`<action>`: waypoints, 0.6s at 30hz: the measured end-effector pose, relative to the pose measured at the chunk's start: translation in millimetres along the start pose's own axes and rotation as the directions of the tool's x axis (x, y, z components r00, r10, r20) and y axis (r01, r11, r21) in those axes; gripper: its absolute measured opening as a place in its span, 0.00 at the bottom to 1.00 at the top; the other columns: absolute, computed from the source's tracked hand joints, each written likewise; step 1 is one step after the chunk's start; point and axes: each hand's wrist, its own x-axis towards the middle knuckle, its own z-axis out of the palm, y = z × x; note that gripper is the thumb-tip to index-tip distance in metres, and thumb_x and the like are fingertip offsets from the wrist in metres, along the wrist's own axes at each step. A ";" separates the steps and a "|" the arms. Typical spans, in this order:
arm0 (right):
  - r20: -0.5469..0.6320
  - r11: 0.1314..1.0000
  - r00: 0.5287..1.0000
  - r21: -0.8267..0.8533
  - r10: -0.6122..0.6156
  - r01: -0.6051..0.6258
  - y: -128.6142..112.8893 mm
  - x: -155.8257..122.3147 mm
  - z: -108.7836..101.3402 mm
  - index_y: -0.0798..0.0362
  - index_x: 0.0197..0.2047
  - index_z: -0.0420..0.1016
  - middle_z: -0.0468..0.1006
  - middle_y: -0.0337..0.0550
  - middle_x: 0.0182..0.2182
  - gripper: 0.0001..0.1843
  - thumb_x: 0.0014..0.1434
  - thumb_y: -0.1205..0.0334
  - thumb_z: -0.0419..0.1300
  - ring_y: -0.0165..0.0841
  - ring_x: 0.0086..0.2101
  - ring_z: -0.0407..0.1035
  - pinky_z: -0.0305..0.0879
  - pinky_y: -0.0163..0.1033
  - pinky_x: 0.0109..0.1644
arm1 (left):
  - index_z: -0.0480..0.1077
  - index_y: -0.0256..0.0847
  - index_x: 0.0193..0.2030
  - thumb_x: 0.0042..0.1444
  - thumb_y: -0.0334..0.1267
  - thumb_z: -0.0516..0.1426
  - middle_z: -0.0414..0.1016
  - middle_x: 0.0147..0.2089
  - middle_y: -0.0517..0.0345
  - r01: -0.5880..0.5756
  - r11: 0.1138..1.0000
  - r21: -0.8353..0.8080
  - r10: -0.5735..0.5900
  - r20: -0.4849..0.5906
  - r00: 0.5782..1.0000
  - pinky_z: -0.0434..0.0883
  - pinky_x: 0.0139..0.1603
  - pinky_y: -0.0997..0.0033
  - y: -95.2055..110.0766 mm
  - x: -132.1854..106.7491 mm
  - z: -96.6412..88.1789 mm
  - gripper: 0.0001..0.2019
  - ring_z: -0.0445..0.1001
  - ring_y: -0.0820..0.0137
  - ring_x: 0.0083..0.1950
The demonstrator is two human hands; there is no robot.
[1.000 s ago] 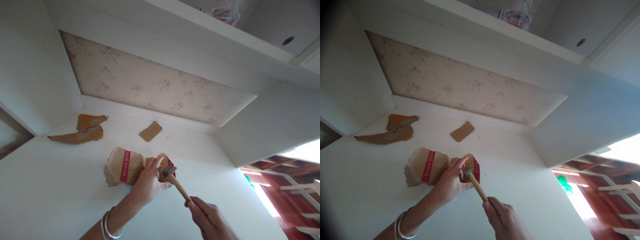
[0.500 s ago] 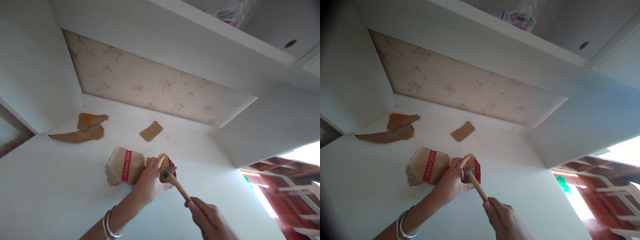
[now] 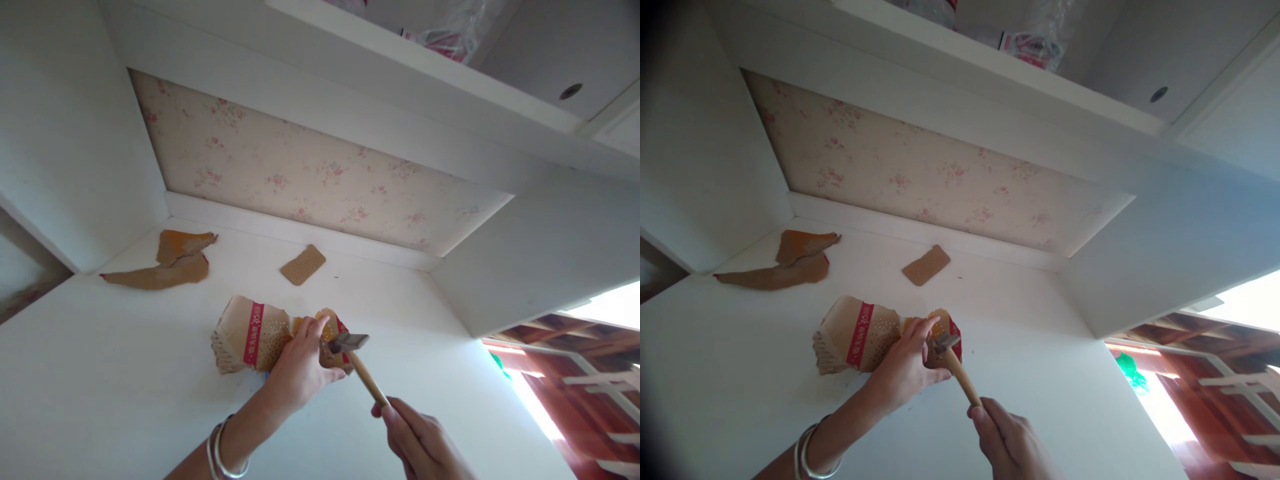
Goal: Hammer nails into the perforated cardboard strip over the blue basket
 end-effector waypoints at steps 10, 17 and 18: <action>-0.129 0.975 0.991 0.220 0.036 -0.007 -2.7 -8.7 -14.3 0.50 0.42 0.71 0.57 0.31 0.19 0.34 0.56 0.26 0.49 0.29 0.20 0.51 0.47 0.34 0.22 | 0.57 0.46 0.66 0.44 0.38 0.69 0.67 0.56 0.49 -0.024 0.998 0.063 0.025 -0.013 1.000 0.72 0.46 0.62 3.8 -0.9 -0.7 0.43 0.73 0.59 0.49; -0.345 0.937 0.920 -0.346 -0.183 0.057 41.4 41.7 -30.8 0.47 0.41 0.69 0.72 0.38 0.25 0.23 0.67 0.39 0.43 0.36 0.28 0.67 0.62 0.38 0.33 | 0.65 0.47 0.60 0.54 0.43 0.65 0.71 0.54 0.50 -0.228 0.945 0.235 0.240 -0.023 0.970 0.73 0.45 0.63 13.4 -9.6 -6.9 0.28 0.75 0.61 0.44; -0.342 0.892 0.919 -0.451 -0.195 0.021 51.1 51.4 -31.2 0.46 0.40 0.68 0.74 0.39 0.27 0.23 0.68 0.41 0.40 0.36 0.29 0.69 0.62 0.39 0.34 | 0.68 0.46 0.57 0.56 0.43 0.63 0.73 0.51 0.52 -0.269 0.925 0.267 0.288 -0.034 0.957 0.72 0.46 0.62 17.4 -14.0 -9.1 0.22 0.75 0.61 0.44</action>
